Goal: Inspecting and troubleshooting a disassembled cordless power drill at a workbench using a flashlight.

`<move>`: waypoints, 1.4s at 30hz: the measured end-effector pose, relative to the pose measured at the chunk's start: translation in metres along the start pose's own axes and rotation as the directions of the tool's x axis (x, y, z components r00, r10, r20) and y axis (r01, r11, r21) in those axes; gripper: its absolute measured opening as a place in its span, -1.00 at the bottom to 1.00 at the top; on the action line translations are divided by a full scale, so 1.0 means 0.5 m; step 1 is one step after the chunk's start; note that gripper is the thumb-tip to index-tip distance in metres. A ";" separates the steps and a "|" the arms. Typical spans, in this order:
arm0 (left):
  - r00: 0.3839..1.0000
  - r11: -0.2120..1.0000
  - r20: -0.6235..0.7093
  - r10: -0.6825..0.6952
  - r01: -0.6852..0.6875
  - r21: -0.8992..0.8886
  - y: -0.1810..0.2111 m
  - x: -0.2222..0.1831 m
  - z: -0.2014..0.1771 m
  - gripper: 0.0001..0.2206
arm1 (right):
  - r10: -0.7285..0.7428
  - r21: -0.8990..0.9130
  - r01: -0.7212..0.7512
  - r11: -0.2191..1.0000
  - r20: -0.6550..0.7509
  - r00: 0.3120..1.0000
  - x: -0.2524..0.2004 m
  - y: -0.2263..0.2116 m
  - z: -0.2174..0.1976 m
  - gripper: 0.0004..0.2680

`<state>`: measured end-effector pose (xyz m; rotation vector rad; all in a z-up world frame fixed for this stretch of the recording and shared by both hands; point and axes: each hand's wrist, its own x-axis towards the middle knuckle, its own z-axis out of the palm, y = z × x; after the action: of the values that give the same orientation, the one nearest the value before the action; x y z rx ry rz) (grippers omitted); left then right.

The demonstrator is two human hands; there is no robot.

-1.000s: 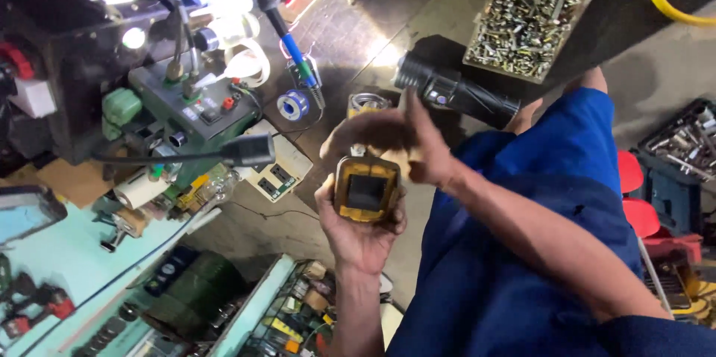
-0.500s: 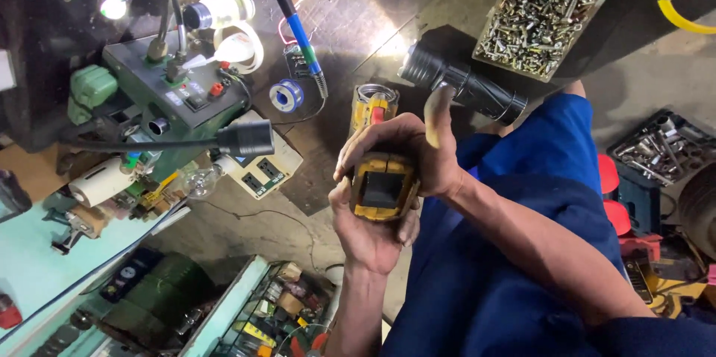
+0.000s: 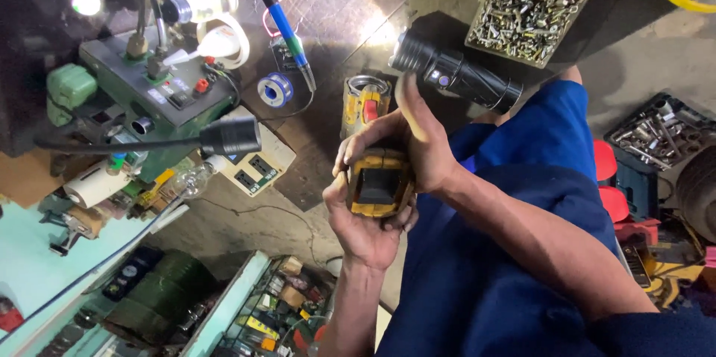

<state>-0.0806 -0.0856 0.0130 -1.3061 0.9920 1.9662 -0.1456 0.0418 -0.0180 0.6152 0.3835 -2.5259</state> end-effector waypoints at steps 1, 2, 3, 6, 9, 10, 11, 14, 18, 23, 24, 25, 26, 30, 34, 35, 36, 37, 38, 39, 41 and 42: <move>1.000 1.000 -0.007 -0.002 0.002 -0.005 0.005 0.001 0.000 -0.23 | 0.008 0.001 -0.008 1.000 -0.003 1.000 0.001 -0.001 0.004 -0.23; 1.000 1.000 0.027 0.001 -0.001 0.021 0.012 0.000 0.000 -0.25 | 0.024 -0.003 -0.024 1.000 -0.031 0.999 0.003 -0.002 0.012 -0.23; 0.998 0.999 0.060 0.003 -0.006 0.048 0.020 -0.003 0.002 -0.27 | 0.038 -0.007 -0.039 0.999 -0.060 0.997 0.003 -0.006 0.022 -0.24; 0.984 0.882 0.016 0.178 -0.167 0.441 0.069 -0.050 0.057 -0.36 | 0.004 0.005 -0.004 1.000 -0.089 0.996 -0.002 0.000 0.031 -0.23; 0.616 0.213 0.052 0.786 -0.349 0.913 0.024 -0.057 0.000 -0.50 | -0.028 0.071 0.032 0.997 -0.044 0.999 0.019 0.008 0.040 -0.22; 0.617 0.216 0.050 0.785 -0.349 0.912 0.025 -0.060 0.023 -0.50 | -0.028 0.068 0.031 0.997 -0.046 0.999 0.024 0.007 0.041 -0.22; 0.447 -0.086 0.264 0.855 -0.379 0.921 0.028 -0.062 0.043 -0.32 | -0.046 0.048 0.048 0.998 -0.024 0.999 0.030 0.007 0.043 -0.24; 0.252 -0.350 0.460 0.851 -0.379 0.857 0.037 -0.051 0.057 -0.21 | -0.028 -0.004 0.028 1.000 0.016 0.999 0.029 0.005 0.060 -0.26; 0.217 -0.336 0.456 0.863 -0.426 0.840 0.041 -0.037 0.049 -0.25 | 0.005 -0.120 0.009 0.993 0.115 0.993 0.038 -0.010 0.064 -0.22; 0.209 -0.397 0.514 0.832 -0.423 0.815 0.063 -0.033 0.058 -0.30 | -0.016 -0.206 0.038 0.978 0.106 0.994 0.032 -0.013 0.069 -0.23; 0.182 -0.426 0.538 0.823 -0.429 0.796 0.065 -0.025 0.051 -0.32 | -0.014 -0.242 0.040 0.969 0.105 0.994 0.031 -0.018 0.072 -0.26; 0.184 -0.419 0.531 0.827 -0.429 0.800 0.074 -0.029 0.058 -0.32 | -0.008 -0.248 0.033 0.968 0.103 0.995 0.029 -0.013 0.077 -0.26; 0.147 -0.460 0.571 0.808 -0.448 0.767 0.082 -0.030 0.067 -0.37 | -0.009 -0.246 0.027 0.969 0.074 0.997 0.026 -0.009 0.078 -0.25; 0.059 -0.517 0.618 0.784 -0.491 0.701 0.090 -0.016 0.071 -0.43 | -0.015 -0.169 0.019 0.986 0.025 1.000 0.024 -0.006 0.077 -0.25; 0.109 -0.440 0.603 0.790 -0.584 0.682 0.090 -0.023 0.088 -0.45 | -0.013 -0.052 0.016 0.998 0.061 0.998 0.032 -0.018 0.046 -0.16; 0.186 -0.355 0.605 0.774 -0.664 0.658 0.096 -0.029 0.095 -0.41 | -0.020 -0.039 0.021 0.999 0.030 0.999 0.028 -0.028 0.049 -0.18; 0.261 -0.264 0.612 0.747 -0.728 0.633 0.103 -0.038 0.099 -0.36 | -0.024 -0.021 0.024 0.999 0.001 1.000 0.024 -0.033 0.053 -0.20; 0.260 -0.261 0.613 0.746 -0.733 0.628 0.104 -0.036 0.103 -0.36 | -0.028 -0.027 0.028 0.999 -0.002 1.000 0.019 -0.035 0.040 -0.20; 0.250 -0.275 0.642 0.725 -0.749 0.603 0.110 -0.035 0.108 -0.34 | -0.045 0.013 0.046 0.999 -0.052 0.998 0.019 -0.037 0.030 -0.25; 0.239 -0.289 0.669 0.703 -0.764 0.576 0.117 -0.033 0.113 -0.33 | -0.061 0.051 0.067 0.996 -0.102 0.993 0.019 -0.041 0.021 -0.30; 0.215 -0.304 0.671 0.710 -0.766 0.567 0.124 -0.024 0.112 -0.31 | -0.120 -0.074 0.111 0.991 -0.131 0.984 0.008 -0.045 0.007 -0.41; 0.199 -0.315 0.664 0.721 -0.759 0.569 0.126 -0.019 0.113 -0.29 | -0.167 -0.193 0.136 0.972 -0.156 0.974 0.002 -0.048 -0.002 -0.50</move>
<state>-0.1552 -0.0748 0.0524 0.3500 2.8879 1.3968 -0.1588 0.0617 -0.0156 0.7590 0.7411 -2.5503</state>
